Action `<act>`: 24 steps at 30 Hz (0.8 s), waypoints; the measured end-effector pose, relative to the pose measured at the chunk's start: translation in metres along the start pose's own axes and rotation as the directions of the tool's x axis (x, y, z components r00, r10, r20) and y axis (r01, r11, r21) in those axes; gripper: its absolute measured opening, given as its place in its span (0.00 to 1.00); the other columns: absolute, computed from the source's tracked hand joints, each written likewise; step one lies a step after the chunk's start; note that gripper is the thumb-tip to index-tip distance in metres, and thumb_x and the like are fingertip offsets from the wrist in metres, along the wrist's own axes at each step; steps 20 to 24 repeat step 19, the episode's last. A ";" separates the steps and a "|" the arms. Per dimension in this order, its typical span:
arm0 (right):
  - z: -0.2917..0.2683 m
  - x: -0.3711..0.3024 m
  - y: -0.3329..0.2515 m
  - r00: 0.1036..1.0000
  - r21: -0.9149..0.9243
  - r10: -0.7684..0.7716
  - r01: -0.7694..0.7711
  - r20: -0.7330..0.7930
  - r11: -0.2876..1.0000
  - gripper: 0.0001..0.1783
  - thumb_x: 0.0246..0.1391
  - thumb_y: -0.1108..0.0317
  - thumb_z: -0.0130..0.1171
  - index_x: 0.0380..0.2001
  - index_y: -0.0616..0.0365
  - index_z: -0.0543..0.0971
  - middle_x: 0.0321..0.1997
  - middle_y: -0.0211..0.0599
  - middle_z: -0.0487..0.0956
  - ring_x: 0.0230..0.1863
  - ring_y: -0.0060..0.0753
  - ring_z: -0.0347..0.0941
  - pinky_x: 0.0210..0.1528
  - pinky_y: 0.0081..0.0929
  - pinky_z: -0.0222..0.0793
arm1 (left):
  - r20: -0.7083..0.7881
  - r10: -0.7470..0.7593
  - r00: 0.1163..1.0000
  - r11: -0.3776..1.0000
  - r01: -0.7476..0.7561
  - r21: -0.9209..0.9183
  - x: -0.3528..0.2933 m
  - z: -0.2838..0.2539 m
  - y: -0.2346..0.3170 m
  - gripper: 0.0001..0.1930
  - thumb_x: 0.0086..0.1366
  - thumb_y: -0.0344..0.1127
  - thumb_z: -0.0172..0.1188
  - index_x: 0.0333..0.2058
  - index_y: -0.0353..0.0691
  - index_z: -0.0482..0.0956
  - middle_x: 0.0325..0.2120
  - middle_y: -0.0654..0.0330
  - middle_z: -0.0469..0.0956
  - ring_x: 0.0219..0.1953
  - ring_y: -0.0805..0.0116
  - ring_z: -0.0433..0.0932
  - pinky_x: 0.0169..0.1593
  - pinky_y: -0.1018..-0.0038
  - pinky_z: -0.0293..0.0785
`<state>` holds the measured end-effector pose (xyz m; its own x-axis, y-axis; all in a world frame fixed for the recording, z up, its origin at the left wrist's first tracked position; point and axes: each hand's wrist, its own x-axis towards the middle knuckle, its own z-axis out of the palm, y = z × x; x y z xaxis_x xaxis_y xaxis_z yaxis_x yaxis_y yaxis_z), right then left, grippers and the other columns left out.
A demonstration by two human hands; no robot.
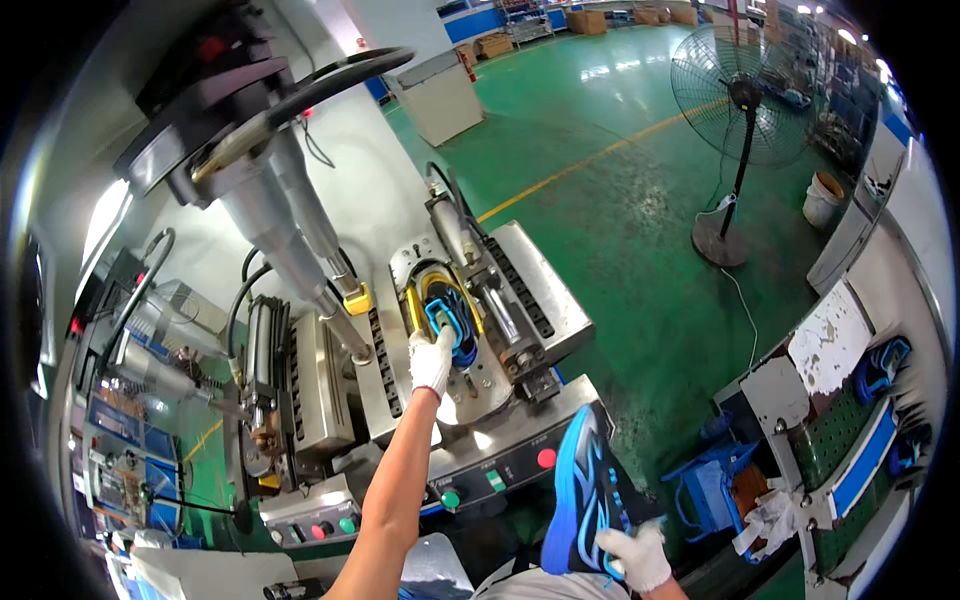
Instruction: The person walks to a workstation, retrieves shoes from a conveyor, mounts them onto the molds of a shoe pressing machine, presses buttons to operate the machine, and removes the shoes.
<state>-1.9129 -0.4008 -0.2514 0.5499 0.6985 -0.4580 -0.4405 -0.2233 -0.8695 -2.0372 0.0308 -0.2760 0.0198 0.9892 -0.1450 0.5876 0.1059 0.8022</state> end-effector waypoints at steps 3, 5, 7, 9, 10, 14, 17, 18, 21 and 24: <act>-0.019 -0.012 -0.016 0.967 0.126 0.250 -0.243 -0.039 0.962 0.21 0.52 0.71 0.68 0.49 0.59 0.76 0.26 0.30 0.77 0.19 0.24 0.70 0.19 0.25 0.65 | -0.153 -0.034 0.988 0.971 0.069 0.230 0.063 0.044 -0.024 0.40 0.54 0.49 0.68 0.57 0.25 0.64 0.55 0.33 0.73 0.59 0.41 0.74 0.63 0.59 0.68; -0.030 -0.014 0.000 0.939 0.141 0.337 -0.327 -0.061 0.935 0.26 0.53 0.78 0.65 0.55 0.50 0.73 0.23 0.24 0.72 0.14 0.15 0.63 0.13 0.15 0.52 | -0.112 -0.097 0.989 0.957 0.124 0.261 0.083 0.062 -0.019 0.39 0.52 0.45 0.69 0.56 0.26 0.62 0.52 0.33 0.75 0.56 0.40 0.76 0.61 0.57 0.70; -0.022 -0.001 -0.009 0.939 0.121 0.328 -0.315 -0.102 0.941 0.15 0.53 0.77 0.66 0.43 0.52 0.76 0.23 0.24 0.73 0.15 0.16 0.64 0.14 0.18 0.55 | -0.006 -0.090 0.996 0.966 0.088 0.243 0.092 0.060 0.001 0.31 0.49 0.42 0.70 0.49 0.29 0.71 0.43 0.42 0.81 0.48 0.50 0.81 0.53 0.64 0.76; 0.005 0.015 -0.027 0.925 0.173 0.353 -0.329 -0.138 0.929 0.08 0.54 0.77 0.66 0.29 0.54 0.77 0.21 0.24 0.72 0.14 0.17 0.64 0.15 0.19 0.55 | 0.038 -0.088 0.995 0.993 0.084 0.086 0.106 0.027 0.004 0.18 0.48 0.37 0.71 0.36 0.33 0.81 0.30 0.52 0.84 0.35 0.63 0.83 0.42 0.69 0.79; 0.013 0.019 -0.025 0.941 0.077 0.335 -0.330 -0.055 0.941 0.07 0.54 0.76 0.67 0.29 0.54 0.77 0.20 0.24 0.72 0.15 0.17 0.65 0.15 0.19 0.55 | 0.010 0.048 0.999 0.993 -0.047 -0.113 0.119 -0.017 -0.035 0.19 0.48 0.39 0.73 0.37 0.32 0.82 0.34 0.51 0.84 0.35 0.62 0.83 0.42 0.68 0.79; 0.031 0.052 -0.041 0.956 -0.118 0.285 -0.277 0.063 0.954 0.27 0.47 0.71 0.70 0.52 0.63 0.75 0.36 0.31 0.79 0.25 0.20 0.72 0.23 0.21 0.67 | 0.172 -0.047 0.984 0.917 0.110 -0.384 0.049 -0.062 -0.041 0.24 0.51 0.40 0.74 0.44 0.31 0.82 0.38 0.51 0.85 0.42 0.63 0.82 0.49 0.68 0.77; 0.068 0.083 -0.048 0.991 -0.322 -0.103 0.126 0.087 0.938 0.21 0.47 0.63 0.74 0.41 0.64 0.81 0.29 0.32 0.80 0.21 0.22 0.71 0.23 0.27 0.68 | 0.109 0.135 0.985 0.980 -0.117 -0.159 -0.070 -0.119 -0.010 0.34 0.54 0.42 0.71 0.59 0.36 0.76 0.50 0.51 0.81 0.51 0.60 0.79 0.58 0.69 0.73; 0.098 0.102 -0.059 0.968 -0.369 -0.221 0.250 0.120 0.895 0.20 0.48 0.56 0.75 0.33 0.64 0.85 0.25 0.34 0.81 0.20 0.26 0.72 0.24 0.33 0.70 | 0.102 0.248 0.964 0.966 -0.237 -0.104 -0.094 -0.138 -0.032 0.40 0.55 0.43 0.70 0.64 0.37 0.67 0.58 0.52 0.73 0.58 0.58 0.72 0.63 0.69 0.66; 0.112 0.094 -0.056 0.965 -0.366 -0.221 0.259 0.143 0.894 0.20 0.48 0.56 0.75 0.33 0.64 0.85 0.25 0.34 0.81 0.20 0.26 0.72 0.24 0.33 0.70 | 0.098 0.356 0.929 0.934 -0.352 -0.062 -0.115 -0.156 -0.053 0.45 0.56 0.43 0.69 0.69 0.39 0.58 0.66 0.52 0.65 0.65 0.57 0.66 0.69 0.68 0.59; 0.112 0.094 -0.056 0.965 -0.366 -0.221 0.259 0.143 0.894 0.20 0.48 0.56 0.75 0.33 0.64 0.85 0.25 0.34 0.81 0.20 0.26 0.72 0.24 0.33 0.70 | 0.098 0.356 0.929 0.934 -0.352 -0.062 -0.115 -0.156 -0.053 0.45 0.56 0.43 0.69 0.69 0.39 0.58 0.66 0.52 0.65 0.65 0.57 0.66 0.69 0.68 0.59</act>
